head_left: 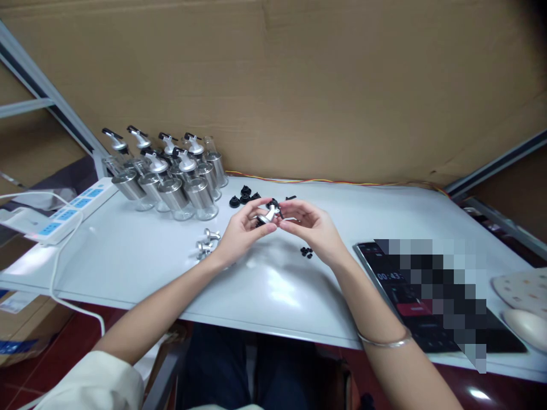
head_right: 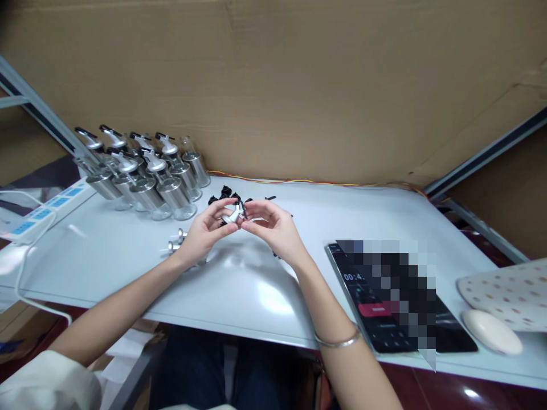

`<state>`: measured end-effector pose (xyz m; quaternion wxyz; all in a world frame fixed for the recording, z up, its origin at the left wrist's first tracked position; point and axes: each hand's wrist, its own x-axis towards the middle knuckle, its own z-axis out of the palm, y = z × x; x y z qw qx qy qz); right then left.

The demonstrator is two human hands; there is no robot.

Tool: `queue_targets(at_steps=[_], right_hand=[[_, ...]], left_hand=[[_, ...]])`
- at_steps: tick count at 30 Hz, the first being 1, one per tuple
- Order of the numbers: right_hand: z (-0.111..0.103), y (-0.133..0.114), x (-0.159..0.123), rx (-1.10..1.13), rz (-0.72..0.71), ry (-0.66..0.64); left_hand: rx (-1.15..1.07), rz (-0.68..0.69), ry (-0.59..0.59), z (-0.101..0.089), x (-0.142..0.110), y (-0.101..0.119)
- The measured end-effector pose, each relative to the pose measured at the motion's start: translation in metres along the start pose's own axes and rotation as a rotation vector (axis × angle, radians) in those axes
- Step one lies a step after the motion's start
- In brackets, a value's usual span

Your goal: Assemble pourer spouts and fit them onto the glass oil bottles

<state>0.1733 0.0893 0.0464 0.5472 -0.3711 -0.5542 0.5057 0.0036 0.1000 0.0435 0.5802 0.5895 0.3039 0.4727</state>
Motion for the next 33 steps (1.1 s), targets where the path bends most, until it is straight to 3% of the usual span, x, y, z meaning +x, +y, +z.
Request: queue_targets(at_steps=[11,19,28,33], right_hand=[[0.0009,0.0040,0.0000,-0.087,-0.033,0.054],[0.0014,0.0073,-0.0003,-0.162,-0.162,-0.037],[0.0016,0.0080,-0.0019,-0.501,-0.320,-0.040],[0.0011,0.0062,-0.0021,-0.564,-0.330,-0.036]], left_hand=[[0.054,-0.049,-0.023,-0.0002,-0.0018,0.0001],[0.117,0.009,0.083,-0.0006,-0.0004,-0.0005],[0.081,-0.019,0.111,-0.0008,-0.0003,-0.0048],[0.076,-0.058,0.111,0.0003,-0.0012,-0.0044]])
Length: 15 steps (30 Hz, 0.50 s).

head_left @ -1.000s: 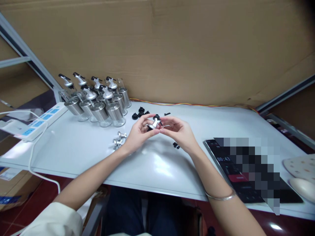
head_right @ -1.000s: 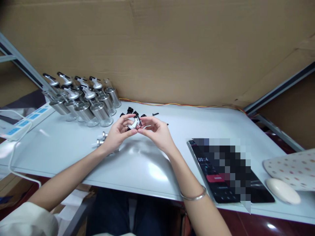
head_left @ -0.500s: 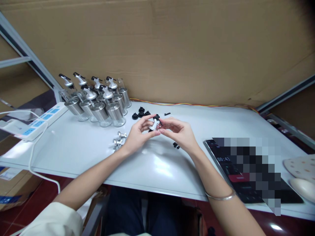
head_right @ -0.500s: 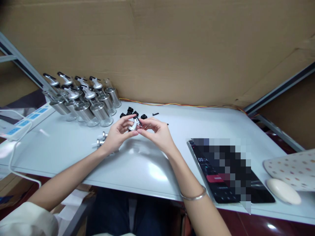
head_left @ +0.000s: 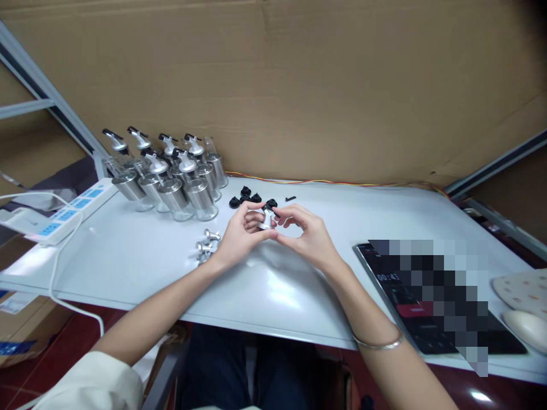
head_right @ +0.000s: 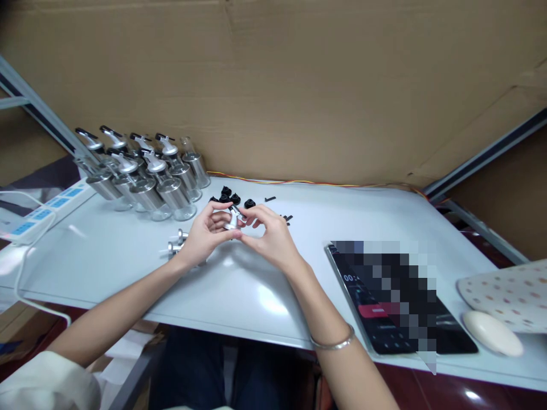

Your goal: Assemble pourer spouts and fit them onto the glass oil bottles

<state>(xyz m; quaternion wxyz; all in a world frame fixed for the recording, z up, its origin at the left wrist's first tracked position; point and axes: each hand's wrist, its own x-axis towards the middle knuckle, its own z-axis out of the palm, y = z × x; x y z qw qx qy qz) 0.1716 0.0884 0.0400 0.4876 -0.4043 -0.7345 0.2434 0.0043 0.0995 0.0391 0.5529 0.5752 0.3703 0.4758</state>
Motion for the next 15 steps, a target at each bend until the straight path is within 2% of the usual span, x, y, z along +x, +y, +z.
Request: queue_targets(at_steps=[15], right_hand=[[0.0011,-0.0019,-0.0012,0.095,0.044,0.063]], left_hand=[[0.019,-0.024,-0.029,-0.0010,-0.0004,0.0044]])
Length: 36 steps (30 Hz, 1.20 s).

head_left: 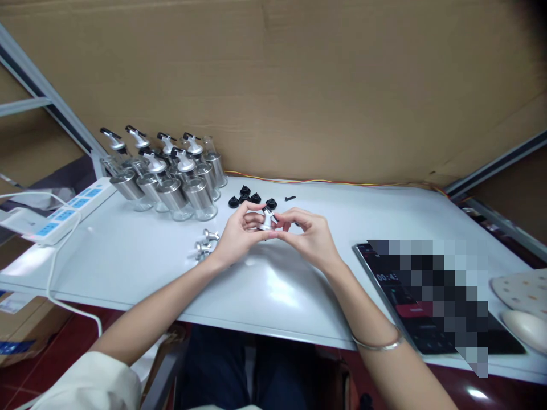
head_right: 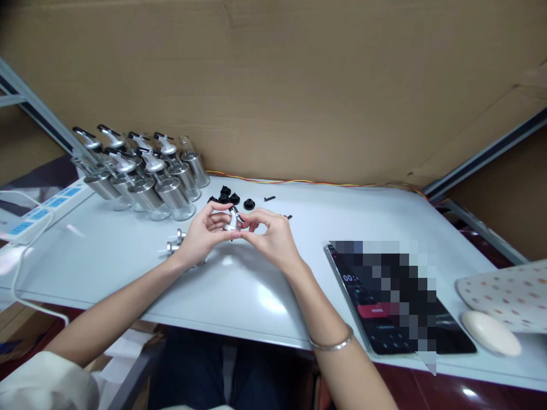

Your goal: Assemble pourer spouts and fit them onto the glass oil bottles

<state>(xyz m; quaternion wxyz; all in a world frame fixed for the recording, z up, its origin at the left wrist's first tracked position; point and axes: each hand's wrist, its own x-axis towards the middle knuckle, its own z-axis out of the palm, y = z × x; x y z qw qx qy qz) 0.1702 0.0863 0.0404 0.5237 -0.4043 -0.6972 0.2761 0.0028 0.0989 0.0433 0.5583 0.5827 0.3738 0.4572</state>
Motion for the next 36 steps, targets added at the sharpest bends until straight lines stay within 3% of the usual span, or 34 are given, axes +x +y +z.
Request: queue_targets(at_steps=[12,16,19,22,25,36], right_hand=[[0.000,0.004,-0.001,-0.032,0.047,0.004],[0.002,0.001,-0.001,-0.032,0.038,0.040],[0.003,-0.001,-0.002,0.089,0.047,0.018],[0.005,-0.001,-0.002,0.205,0.134,-0.049],[0.009,0.000,-0.002,0.273,0.220,-0.105],[0.018,0.002,-0.003,0.389,0.223,-0.103]], left_hand=[[0.036,0.014,0.026,0.000,0.001,-0.003],[0.028,0.099,-0.019,-0.002,0.002,-0.002],[0.049,0.181,0.020,-0.005,0.004,-0.001],[0.142,0.250,0.061,-0.009,0.005,0.000],[0.252,0.296,0.018,-0.011,0.005,-0.001],[0.567,0.574,-0.061,-0.015,0.006,-0.009]])
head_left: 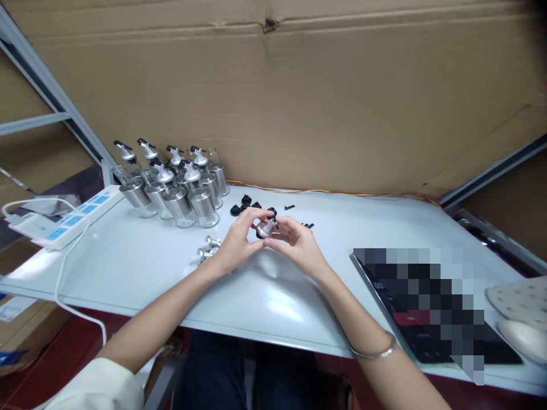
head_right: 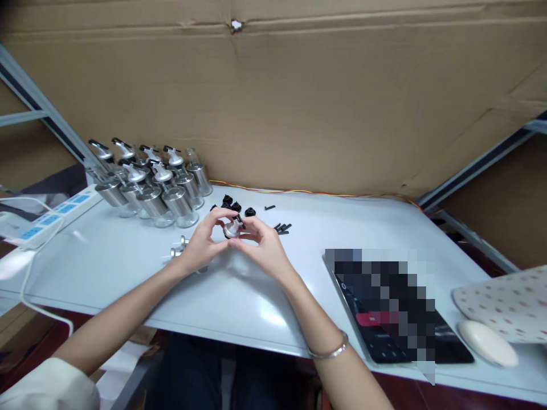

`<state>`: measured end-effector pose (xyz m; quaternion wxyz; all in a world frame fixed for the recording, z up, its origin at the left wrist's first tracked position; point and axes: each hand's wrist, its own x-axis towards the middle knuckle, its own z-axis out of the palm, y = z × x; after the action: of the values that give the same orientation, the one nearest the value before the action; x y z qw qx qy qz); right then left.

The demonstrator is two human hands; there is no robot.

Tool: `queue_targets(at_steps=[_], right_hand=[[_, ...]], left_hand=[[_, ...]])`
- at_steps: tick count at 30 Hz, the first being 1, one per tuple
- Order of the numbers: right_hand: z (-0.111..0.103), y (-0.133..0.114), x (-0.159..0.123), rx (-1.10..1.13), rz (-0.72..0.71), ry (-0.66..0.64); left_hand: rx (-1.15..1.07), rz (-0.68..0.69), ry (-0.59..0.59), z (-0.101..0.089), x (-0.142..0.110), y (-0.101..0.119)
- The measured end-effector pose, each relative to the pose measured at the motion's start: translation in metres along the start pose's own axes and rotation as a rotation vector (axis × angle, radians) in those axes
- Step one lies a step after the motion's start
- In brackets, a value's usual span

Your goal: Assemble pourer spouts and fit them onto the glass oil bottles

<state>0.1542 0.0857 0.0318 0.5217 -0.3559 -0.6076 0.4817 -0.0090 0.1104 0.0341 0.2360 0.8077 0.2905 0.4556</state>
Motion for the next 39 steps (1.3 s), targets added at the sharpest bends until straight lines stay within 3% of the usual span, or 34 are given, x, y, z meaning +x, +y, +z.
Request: queue_targets(at_steps=[5,7,8,10,13,16,17,20,24,30,36,39], right_hand=[[0.000,0.002,0.001,-0.072,-0.049,0.120],[-0.001,0.002,0.002,-0.088,-0.085,0.194],[-0.002,0.002,0.003,-0.085,-0.102,0.228],[-0.004,0.002,0.004,-0.076,-0.125,0.297],[-0.006,-0.001,0.005,-0.101,-0.136,0.428],[-0.008,-0.004,0.004,-0.164,-0.121,0.537],[-0.009,-0.005,0.004,-0.186,-0.113,0.552],[-0.010,-0.004,0.003,-0.233,-0.104,0.551],[-0.010,-0.001,0.004,-0.225,-0.117,0.558],[-0.009,0.000,0.004,-0.215,-0.124,0.570],[-0.008,-0.001,0.003,-0.214,-0.143,0.602],[-0.008,-0.003,0.002,-0.230,-0.183,0.628]], left_hand=[[0.213,0.201,-0.153,-0.011,0.004,0.004],[0.293,0.277,-0.114,-0.023,0.009,0.005],[0.328,0.301,-0.008,-0.032,0.012,0.004],[0.383,0.303,0.341,-0.051,0.015,-0.002],[0.438,0.168,0.860,-0.086,0.015,-0.023],[0.424,-0.069,1.102,-0.122,0.007,-0.055],[0.382,-0.155,1.128,-0.133,0.003,-0.066],[0.210,-0.393,1.025,-0.155,-0.006,-0.096],[0.240,-0.443,0.909,-0.162,-0.009,-0.112],[0.360,-0.441,0.944,-0.160,-0.006,-0.098],[0.405,-0.436,1.072,-0.156,-0.005,-0.084],[0.396,-0.360,1.171,-0.147,-0.002,-0.068]])
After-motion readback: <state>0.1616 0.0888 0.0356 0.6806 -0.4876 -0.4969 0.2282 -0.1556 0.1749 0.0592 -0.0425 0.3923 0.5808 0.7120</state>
